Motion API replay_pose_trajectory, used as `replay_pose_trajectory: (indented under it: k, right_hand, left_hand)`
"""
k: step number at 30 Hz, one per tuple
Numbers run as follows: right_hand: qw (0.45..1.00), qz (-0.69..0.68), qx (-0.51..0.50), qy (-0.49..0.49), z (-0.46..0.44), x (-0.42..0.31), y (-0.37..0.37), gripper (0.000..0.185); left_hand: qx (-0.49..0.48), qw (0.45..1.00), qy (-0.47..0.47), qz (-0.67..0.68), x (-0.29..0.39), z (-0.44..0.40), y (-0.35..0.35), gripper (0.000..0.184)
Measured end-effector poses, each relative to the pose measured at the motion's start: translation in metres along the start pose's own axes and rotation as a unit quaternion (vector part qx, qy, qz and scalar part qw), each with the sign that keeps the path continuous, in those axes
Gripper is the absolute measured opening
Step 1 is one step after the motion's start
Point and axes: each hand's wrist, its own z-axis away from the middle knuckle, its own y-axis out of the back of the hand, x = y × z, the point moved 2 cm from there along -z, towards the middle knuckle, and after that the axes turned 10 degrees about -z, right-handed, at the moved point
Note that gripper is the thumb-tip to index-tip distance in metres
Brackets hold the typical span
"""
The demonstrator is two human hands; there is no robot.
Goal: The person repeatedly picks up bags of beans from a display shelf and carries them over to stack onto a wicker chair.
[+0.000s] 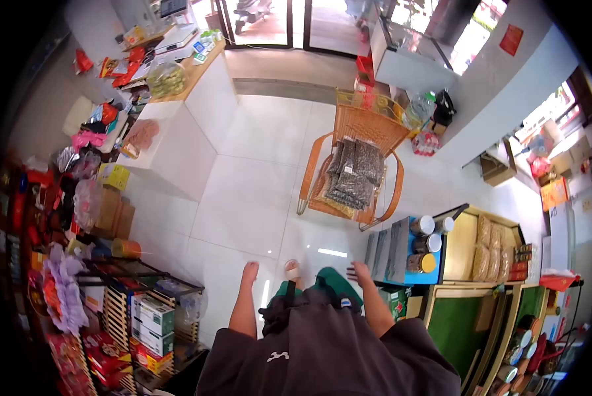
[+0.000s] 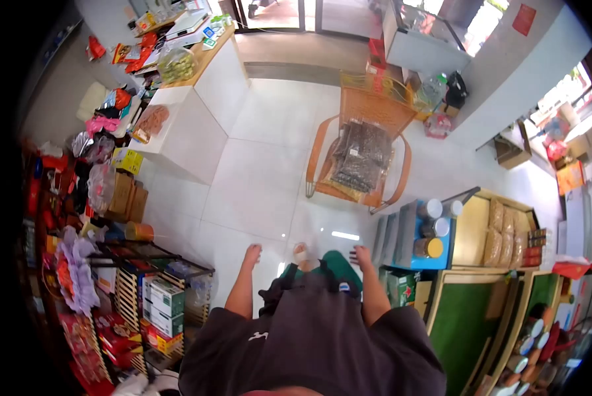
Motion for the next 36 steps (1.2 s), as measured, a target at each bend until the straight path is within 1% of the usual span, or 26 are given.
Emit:
replay_pose_trajectory:
  k: [1,3,5,7,9,11,12,13,14,16,18,19,20,21,22,23,24,25,27,28,29,31,32,33,35,36]
  right_hand:
    - [0.998,-0.051,-0.014,0.024,-0.005,-0.006,-0.014,0.042]
    - [0.996,-0.080,-0.035,-0.003,-0.013,-0.029,-0.037,0.045]
    - [0.991,-0.125,-0.045,-0.013,-0.020,-0.048,-0.056,0.046]
    - [0.973,-0.226,-0.037,-0.022,-0.031,-0.064,-0.071,0.047]
    - [0.964,-0.260,-0.041,-0.029,-0.051,-0.078,-0.083,0.049]
    - [0.942,-0.331,-0.017,-0.045,-0.078,-0.089,-0.094,0.051]
    - [0.931,-0.361,-0.017,-0.048,-0.096,-0.093,-0.098,0.054]
    - [0.924,-0.379,-0.017,-0.051,-0.109,-0.101,-0.103,0.054]
    - [0.929,-0.368,-0.027,-0.044,-0.121,-0.107,-0.109,0.055]
    - [0.941,-0.332,-0.046,-0.049,-0.143,-0.120,-0.122,0.058]
    - [0.937,-0.342,-0.036,-0.067,-0.158,-0.137,-0.134,0.060]
    - [0.939,-0.337,-0.019,-0.071,-0.163,-0.147,-0.139,0.062]
    - [0.914,-0.399,-0.012,-0.076,-0.171,-0.159,-0.142,0.066]
    - [0.904,-0.420,-0.006,-0.076,-0.178,-0.174,-0.143,0.066]
    - [0.877,-0.476,-0.005,-0.055,-0.183,-0.186,-0.144,0.066]
    - [0.849,-0.528,-0.002,-0.038,-0.186,-0.196,-0.144,0.065]
    - [0.825,-0.564,0.005,-0.041,-0.199,-0.198,-0.145,0.056]
    - [0.817,-0.575,0.014,-0.048,-0.208,-0.197,-0.146,0.056]
    - [0.799,-0.600,0.013,-0.043,-0.223,-0.197,-0.148,0.044]
    - [0.778,-0.625,0.040,-0.049,-0.222,-0.203,-0.150,0.035]
    - [0.765,-0.639,0.052,-0.053,-0.219,-0.208,-0.150,0.035]
    - [0.775,-0.613,0.139,-0.065,-0.214,-0.220,-0.151,0.039]
    - [0.762,-0.611,0.208,-0.053,-0.206,-0.231,-0.152,0.038]
    - [0.750,-0.624,0.215,-0.057,-0.202,-0.235,-0.154,0.038]
    - [0.741,-0.608,0.284,0.038,-0.200,-0.243,-0.155,0.039]
    - [0.788,-0.574,0.223,0.004,-0.200,-0.235,-0.152,0.043]
  left_hand:
    - [-0.019,1.000,-0.007,-0.001,0.038,-0.006,0.004,0.035]
    - [-0.043,0.999,-0.024,-0.011,0.105,-0.031,-0.001,0.038]
    - [-0.067,0.991,-0.096,-0.065,0.155,-0.061,-0.020,0.041]
    - [-0.060,0.961,-0.211,-0.171,0.189,-0.092,-0.047,0.042]
    - [-0.121,0.939,-0.219,-0.236,0.243,-0.089,-0.067,0.040]
    - [-0.158,0.892,-0.264,-0.330,0.284,-0.104,-0.094,0.040]
    - [-0.176,0.875,-0.281,-0.352,0.304,-0.113,-0.108,0.043]
    - [-0.196,0.856,-0.297,-0.375,0.320,-0.122,-0.124,0.045]
    - [-0.200,0.847,-0.297,-0.392,0.336,-0.132,-0.138,0.045]
    - [-0.218,0.833,-0.343,-0.376,0.368,-0.147,-0.162,0.050]
    - [-0.225,0.824,-0.320,-0.410,0.396,-0.149,-0.181,0.052]
    - [-0.230,0.820,-0.308,-0.424,0.407,-0.155,-0.194,0.054]
    - [-0.239,0.796,-0.341,-0.439,0.419,-0.160,-0.207,0.055]
    - [-0.249,0.772,-0.374,-0.450,0.426,-0.168,-0.221,0.057]
    - [-0.276,0.754,-0.376,-0.462,0.434,-0.177,-0.233,0.061]
    - [-0.285,0.744,-0.375,-0.473,0.440,-0.184,-0.245,0.061]
    - [-0.264,0.755,-0.385,-0.460,0.444,-0.189,-0.254,0.062]
    - [-0.244,0.767,-0.393,-0.445,0.445,-0.191,-0.261,0.064]
    - [-0.266,0.758,-0.376,-0.463,0.447,-0.199,-0.274,0.067]
    - [-0.275,0.753,-0.364,-0.474,0.450,-0.206,-0.280,0.070]
    - [-0.284,0.746,-0.355,-0.486,0.453,-0.211,-0.285,0.073]
    - [-0.308,0.719,-0.352,-0.513,0.457,-0.223,-0.295,0.073]
    - [-0.309,0.704,-0.343,-0.539,0.459,-0.228,-0.298,0.072]
    - [-0.307,0.691,-0.332,-0.564,0.461,-0.231,-0.299,0.071]
    - [-0.304,0.680,-0.343,-0.572,0.475,-0.230,-0.301,0.069]
    - [-0.301,0.662,-0.340,-0.596,0.477,-0.235,-0.302,0.069]
